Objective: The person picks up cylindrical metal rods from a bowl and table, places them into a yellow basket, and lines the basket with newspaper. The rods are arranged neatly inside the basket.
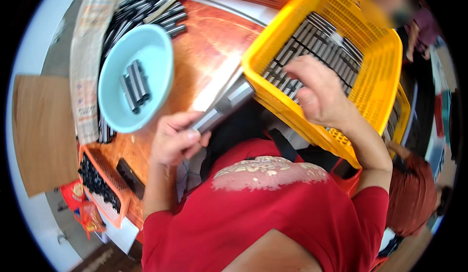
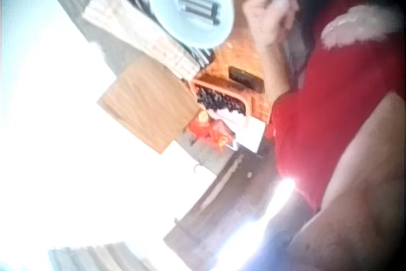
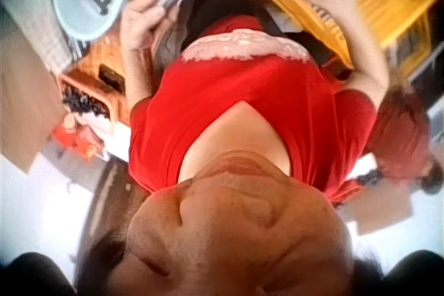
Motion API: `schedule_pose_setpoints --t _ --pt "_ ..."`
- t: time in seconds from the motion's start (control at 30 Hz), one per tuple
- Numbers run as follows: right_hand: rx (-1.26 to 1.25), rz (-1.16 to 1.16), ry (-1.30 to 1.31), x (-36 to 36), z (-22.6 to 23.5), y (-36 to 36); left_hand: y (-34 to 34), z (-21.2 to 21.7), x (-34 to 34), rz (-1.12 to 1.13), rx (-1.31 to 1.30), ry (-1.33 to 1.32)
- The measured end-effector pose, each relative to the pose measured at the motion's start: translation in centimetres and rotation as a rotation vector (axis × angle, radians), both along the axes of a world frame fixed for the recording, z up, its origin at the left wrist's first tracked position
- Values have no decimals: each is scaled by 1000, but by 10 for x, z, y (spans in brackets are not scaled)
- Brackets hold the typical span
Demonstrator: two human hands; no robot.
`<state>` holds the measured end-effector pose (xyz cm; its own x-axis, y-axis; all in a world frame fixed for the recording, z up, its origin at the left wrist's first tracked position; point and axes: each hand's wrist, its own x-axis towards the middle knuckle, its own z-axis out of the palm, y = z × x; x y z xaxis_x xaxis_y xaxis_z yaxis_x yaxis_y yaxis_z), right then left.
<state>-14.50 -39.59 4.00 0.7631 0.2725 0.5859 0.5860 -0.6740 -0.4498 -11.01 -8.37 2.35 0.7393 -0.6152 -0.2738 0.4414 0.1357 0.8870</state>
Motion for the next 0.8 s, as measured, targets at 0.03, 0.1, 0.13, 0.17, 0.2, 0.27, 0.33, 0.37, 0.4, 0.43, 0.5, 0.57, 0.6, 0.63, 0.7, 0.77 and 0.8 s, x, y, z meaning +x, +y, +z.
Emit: schedule_pose_setpoints --t 0.03,0.1,0.13,0.17,0.2,0.27,0.33,0.37,0.4,0.43,0.5,0.57,0.6,0.63,0.7,0.77,0.8 --pt "-29 45 -73 1 -4 0 -14 -5 -6 -65 -35 41" --pt "-98 116 -99 -5 -9 -1 -33 -17 -12 -185 -109 112" --pt "-135 131 -51 -10 -9 -3 -44 -19 -11 -239 -152 134" --pt "-63 89 -86 -12 -16 -3 -51 -21 -11 -266 -164 167" --pt "-54 80 -81 -16 -17 -8 -57 -22 -12 -292 -174 202" --pt "-31 70 -78 -21 -17 -17 -68 -23 -10 -354 -181 190" --pt "-35 44 -39 -28 -16 -23 -77 -22 -9 -391 -135 129" --pt "-43 19 -3 -31 -18 -24 -80 -21 -9 -398 -88 73" --pt "-50 -3 34 -35 -20 -24 -84 -19 -8 -402 -41 16" --pt "70 -82 130 -38 -27 -22 -88 -11 -6 -409 38 -47" --pt "167 -146 251 -44 -31 -24 -95 -10 -6 -422 102 -140" --pt "257 -192 383 -46 -28 -25 -100 -10 -6 -427 186 -262" --pt "283 -209 434 -46 -28 -27 -103 -10 -6 -430 204 -349" --pt "310 -223 484 -47 -28 -28 -107 -10 -7 -430 223 -436" --pt "342 -245 578 -47 -32 -31 -112 -8 -7 -436 277 -605" --pt "317 -272 652 -46 -35 -35 -119 -5 -7 -431 309 -687" --pt "304 -286 689 -46 -36 -38 -122 -5 -6 -429 324 -728"
